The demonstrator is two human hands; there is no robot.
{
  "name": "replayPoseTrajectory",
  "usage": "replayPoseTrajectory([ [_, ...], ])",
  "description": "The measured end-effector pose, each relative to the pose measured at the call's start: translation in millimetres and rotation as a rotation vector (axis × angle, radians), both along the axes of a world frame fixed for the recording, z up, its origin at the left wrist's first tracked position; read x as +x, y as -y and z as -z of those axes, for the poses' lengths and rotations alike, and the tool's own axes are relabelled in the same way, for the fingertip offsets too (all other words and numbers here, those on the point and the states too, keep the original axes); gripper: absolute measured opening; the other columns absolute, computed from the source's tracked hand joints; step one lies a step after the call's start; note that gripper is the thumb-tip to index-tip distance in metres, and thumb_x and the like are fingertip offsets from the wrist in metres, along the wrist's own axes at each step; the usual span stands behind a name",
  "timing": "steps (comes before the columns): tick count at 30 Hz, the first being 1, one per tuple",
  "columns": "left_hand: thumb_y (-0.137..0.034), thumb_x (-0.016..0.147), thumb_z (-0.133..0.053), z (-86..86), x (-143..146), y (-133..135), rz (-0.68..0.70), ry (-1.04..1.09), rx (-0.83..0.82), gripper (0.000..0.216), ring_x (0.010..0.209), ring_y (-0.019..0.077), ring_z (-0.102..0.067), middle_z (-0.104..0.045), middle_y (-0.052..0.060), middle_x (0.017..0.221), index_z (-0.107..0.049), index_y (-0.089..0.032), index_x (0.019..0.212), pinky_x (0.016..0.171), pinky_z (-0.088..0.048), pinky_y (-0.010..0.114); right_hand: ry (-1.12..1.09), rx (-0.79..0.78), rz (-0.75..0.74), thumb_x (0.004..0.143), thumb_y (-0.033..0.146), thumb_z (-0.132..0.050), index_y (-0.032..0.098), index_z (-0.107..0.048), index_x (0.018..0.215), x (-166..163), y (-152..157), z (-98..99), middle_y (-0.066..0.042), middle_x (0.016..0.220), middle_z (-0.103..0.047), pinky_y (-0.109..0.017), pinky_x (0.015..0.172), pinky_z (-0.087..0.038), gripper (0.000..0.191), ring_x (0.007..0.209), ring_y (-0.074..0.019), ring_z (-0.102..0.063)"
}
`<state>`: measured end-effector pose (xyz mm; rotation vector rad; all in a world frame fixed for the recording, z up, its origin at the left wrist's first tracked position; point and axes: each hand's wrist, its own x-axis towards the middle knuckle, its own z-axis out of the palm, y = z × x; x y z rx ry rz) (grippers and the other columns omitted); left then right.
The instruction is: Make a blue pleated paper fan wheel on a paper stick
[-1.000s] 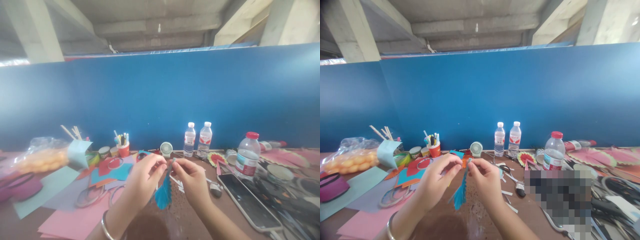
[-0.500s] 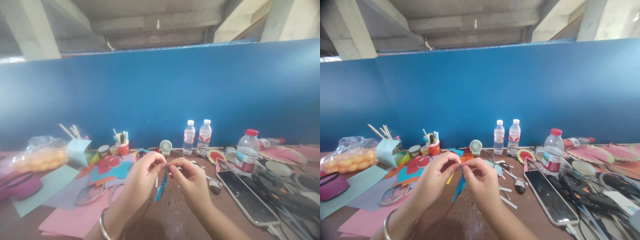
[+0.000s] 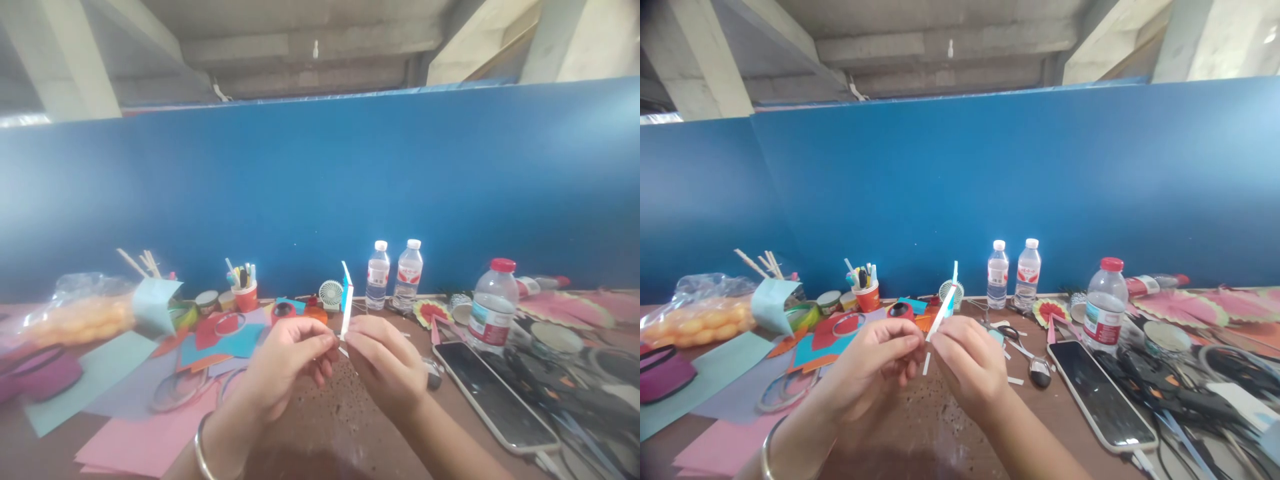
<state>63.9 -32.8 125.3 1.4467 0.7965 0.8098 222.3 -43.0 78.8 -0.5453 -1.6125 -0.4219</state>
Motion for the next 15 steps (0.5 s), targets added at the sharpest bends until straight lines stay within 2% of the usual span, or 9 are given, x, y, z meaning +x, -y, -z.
replayPoseTrajectory([
  [3,-0.024,0.074,-0.059,0.2,1.4,-0.6,0.016,0.039,-0.058,0.014,0.050,0.0072,-0.052,-0.058,0.001,0.062,-0.059,-0.012,0.067,0.044,-0.038,0.017,0.029,0.025,0.001,0.070,-0.004,-0.058,0.015,-0.061,0.090,-0.4,-0.4,0.9,-0.009,0.079,-0.062,-0.032,0.065,-0.052,0.028,0.079,-0.0200,-0.059],
  [6,-0.022,0.070,-0.062,-0.8,2.5,-1.0,0.002,0.002,-0.045,0.011,0.050,0.0084,-0.052,-0.057,0.001,0.057,-0.059,-0.012,0.068,0.045,-0.040,0.018,0.036,0.033,0.007,0.069,-0.004,-0.060,0.014,-0.061,0.089,-1.2,-1.6,3.0,-0.009,0.079,-0.062,-0.033,0.067,-0.053,0.028,0.081,-0.0205,-0.059],
  [12,-0.024,0.074,-0.058,0.0,5.1,0.9,-0.106,-0.145,0.180,0.011,0.049,0.0098,-0.052,-0.057,-0.001,0.056,-0.057,-0.015,0.069,0.050,-0.043,0.023,0.026,0.022,0.026,0.071,-0.002,-0.058,0.015,-0.060,0.092,-1.4,-3.4,6.7,-0.008,0.079,-0.062,-0.031,0.066,-0.053,0.027,0.079,-0.0188,-0.059],
  [15,-0.025,0.075,-0.056,1.5,5.7,2.3,-0.133,-0.193,0.240,0.011,0.050,0.0103,-0.052,-0.057,-0.001,0.057,-0.056,-0.016,0.068,0.050,-0.043,0.023,0.043,0.018,0.044,0.074,0.002,-0.058,0.017,-0.060,0.093,-0.9,-3.8,7.9,-0.007,0.080,-0.062,-0.031,0.066,-0.053,0.025,0.079,-0.0184,-0.060],
])
